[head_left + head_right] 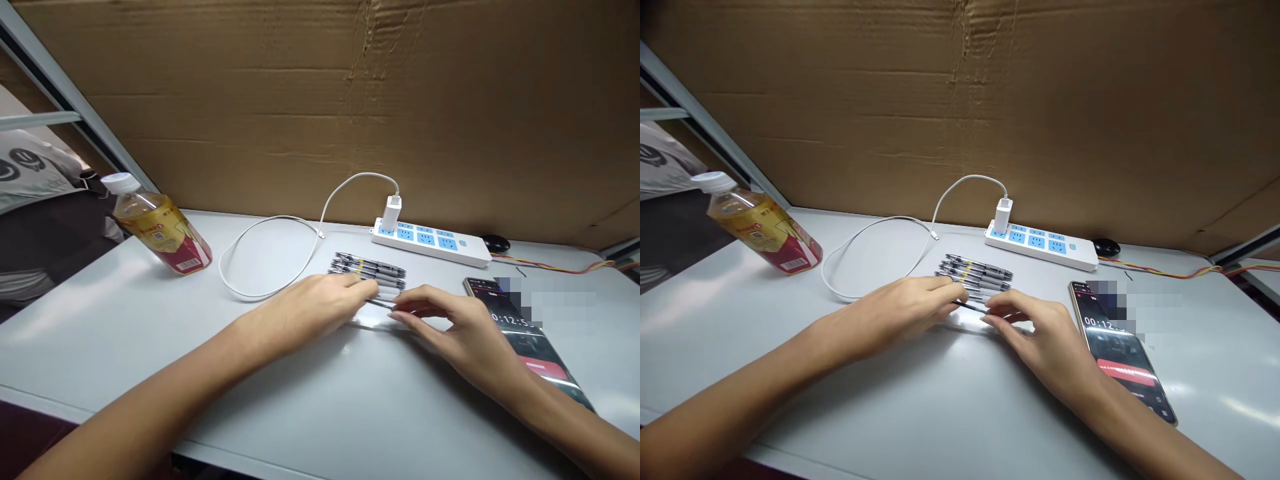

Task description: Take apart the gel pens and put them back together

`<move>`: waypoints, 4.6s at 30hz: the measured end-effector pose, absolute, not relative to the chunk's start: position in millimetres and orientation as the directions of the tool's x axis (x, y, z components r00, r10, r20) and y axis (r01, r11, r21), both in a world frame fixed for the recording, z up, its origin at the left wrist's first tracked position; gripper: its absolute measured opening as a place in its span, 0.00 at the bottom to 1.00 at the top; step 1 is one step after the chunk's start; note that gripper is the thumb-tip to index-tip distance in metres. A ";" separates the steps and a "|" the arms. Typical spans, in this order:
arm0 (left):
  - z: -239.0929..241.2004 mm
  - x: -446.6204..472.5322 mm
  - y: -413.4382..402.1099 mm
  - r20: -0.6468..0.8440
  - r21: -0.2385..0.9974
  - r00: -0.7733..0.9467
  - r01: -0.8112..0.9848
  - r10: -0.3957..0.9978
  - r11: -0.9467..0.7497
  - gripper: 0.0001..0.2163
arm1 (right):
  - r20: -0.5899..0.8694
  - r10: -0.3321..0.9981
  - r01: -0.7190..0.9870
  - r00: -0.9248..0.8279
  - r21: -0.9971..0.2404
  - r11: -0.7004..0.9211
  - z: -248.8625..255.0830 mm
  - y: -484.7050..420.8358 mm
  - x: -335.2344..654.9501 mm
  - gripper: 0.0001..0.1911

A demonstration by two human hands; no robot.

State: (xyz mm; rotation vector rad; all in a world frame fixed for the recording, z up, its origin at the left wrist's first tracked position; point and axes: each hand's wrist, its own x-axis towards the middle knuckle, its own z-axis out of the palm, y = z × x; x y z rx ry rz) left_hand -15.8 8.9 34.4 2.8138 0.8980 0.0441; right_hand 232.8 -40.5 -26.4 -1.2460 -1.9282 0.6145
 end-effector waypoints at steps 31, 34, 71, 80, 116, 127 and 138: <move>-3.7 -9.7 10.8 0.346 0.173 0.763 0.520 0.546 -0.836 0.12 | 0.431 0.706 0.718 -0.562 -0.170 0.675 -19.1 -34.4 245.8 0.10; -3.6 -8.7 9.9 0.350 0.196 0.775 0.488 0.526 -0.850 0.13 | 0.449 0.696 0.699 -0.561 -0.195 0.688 -19.8 -36.0 243.0 0.09; 24.9 -12.8 14.9 -0.030 -0.090 0.713 0.696 0.701 -0.712 0.10 | 0.490 0.778 0.775 -0.392 -0.280 0.567 -22.4 -38.9 241.1 0.11; 23.2 -15.1 13.0 -0.055 -0.024 0.801 0.596 0.597 -0.802 0.11 | 0.427 0.737 0.742 -0.523 -0.197 0.641 -20.9 -41.4 238.6 0.14; 3.1 3.7 -1.8 -0.028 0.501 0.785 0.546 0.618 -0.671 0.02 | 0.443 0.801 0.603 -0.401 -0.531 0.596 -25.4 -45.7 233.0 0.10; -0.2 -5.4 10.6 0.210 0.485 0.706 0.526 0.677 -0.699 0.06 | 0.369 0.806 0.604 -0.463 -0.534 0.592 -21.8 -36.5 242.8 0.18; 2.6 -0.7 10.2 0.187 0.445 0.655 0.608 0.732 -0.657 0.04 | 0.244 0.902 0.736 -0.357 -0.521 0.432 -25.3 -40.7 241.5 0.15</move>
